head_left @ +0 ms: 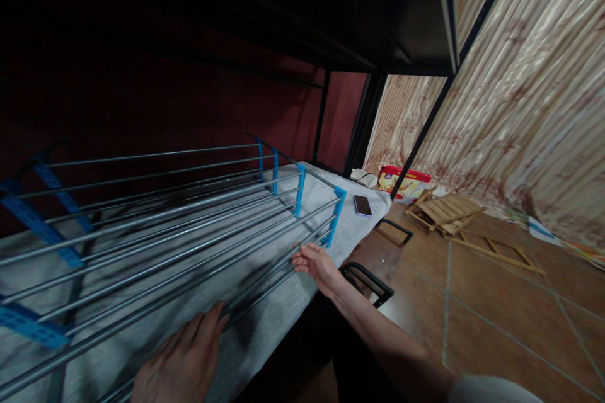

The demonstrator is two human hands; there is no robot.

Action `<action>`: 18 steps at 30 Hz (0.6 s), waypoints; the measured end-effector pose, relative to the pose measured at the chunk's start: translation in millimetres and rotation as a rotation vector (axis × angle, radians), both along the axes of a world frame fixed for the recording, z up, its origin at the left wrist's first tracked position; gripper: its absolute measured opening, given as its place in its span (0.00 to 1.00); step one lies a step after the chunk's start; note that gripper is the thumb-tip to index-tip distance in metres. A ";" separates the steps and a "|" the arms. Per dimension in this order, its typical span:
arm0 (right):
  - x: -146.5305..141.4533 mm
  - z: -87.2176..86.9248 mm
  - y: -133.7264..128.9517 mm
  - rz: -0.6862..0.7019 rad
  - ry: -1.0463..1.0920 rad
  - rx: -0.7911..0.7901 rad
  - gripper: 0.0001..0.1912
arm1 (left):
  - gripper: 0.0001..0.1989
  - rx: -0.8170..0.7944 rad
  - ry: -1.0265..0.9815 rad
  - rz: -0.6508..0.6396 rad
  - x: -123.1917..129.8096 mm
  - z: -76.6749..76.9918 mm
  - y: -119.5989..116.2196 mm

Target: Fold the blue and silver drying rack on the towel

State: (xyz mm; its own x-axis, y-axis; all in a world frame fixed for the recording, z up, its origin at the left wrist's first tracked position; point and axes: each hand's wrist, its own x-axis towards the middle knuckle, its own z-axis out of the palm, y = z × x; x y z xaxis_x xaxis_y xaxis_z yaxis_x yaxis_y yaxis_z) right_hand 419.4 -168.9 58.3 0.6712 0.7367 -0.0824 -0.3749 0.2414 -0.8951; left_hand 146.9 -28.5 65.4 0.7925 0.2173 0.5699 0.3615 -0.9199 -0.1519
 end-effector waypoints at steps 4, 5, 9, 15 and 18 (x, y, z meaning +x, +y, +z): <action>29.5 -9.9 -17.8 -0.356 -0.268 -0.128 0.18 | 0.15 0.001 0.014 -0.016 -1.1 5.5 -1.7; 40.6 -10.4 -24.5 -0.473 -0.330 -0.148 0.18 | 0.15 0.001 0.010 -0.024 -1.6 6.8 -2.1; 83.8 -4.1 -43.5 -0.688 -0.516 -0.210 0.29 | 0.17 -0.001 0.019 -0.018 -1.6 11.4 -3.9; 104.2 2.2 -35.5 -0.559 -0.521 -0.151 0.36 | 0.21 -0.030 0.099 0.036 2.0 16.5 -2.7; 103.0 1.0 -32.7 -0.579 -0.535 -0.153 0.37 | 0.22 -0.033 0.099 0.023 2.7 19.2 -0.3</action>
State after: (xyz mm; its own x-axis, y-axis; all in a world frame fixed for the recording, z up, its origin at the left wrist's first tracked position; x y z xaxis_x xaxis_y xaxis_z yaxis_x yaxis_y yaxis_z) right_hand 522.4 -201.7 59.4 0.9203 0.2661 0.2867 0.2616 0.1261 -0.9569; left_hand 149.6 -28.8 84.6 0.8390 0.2535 0.4815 0.3672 -0.9168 -0.1572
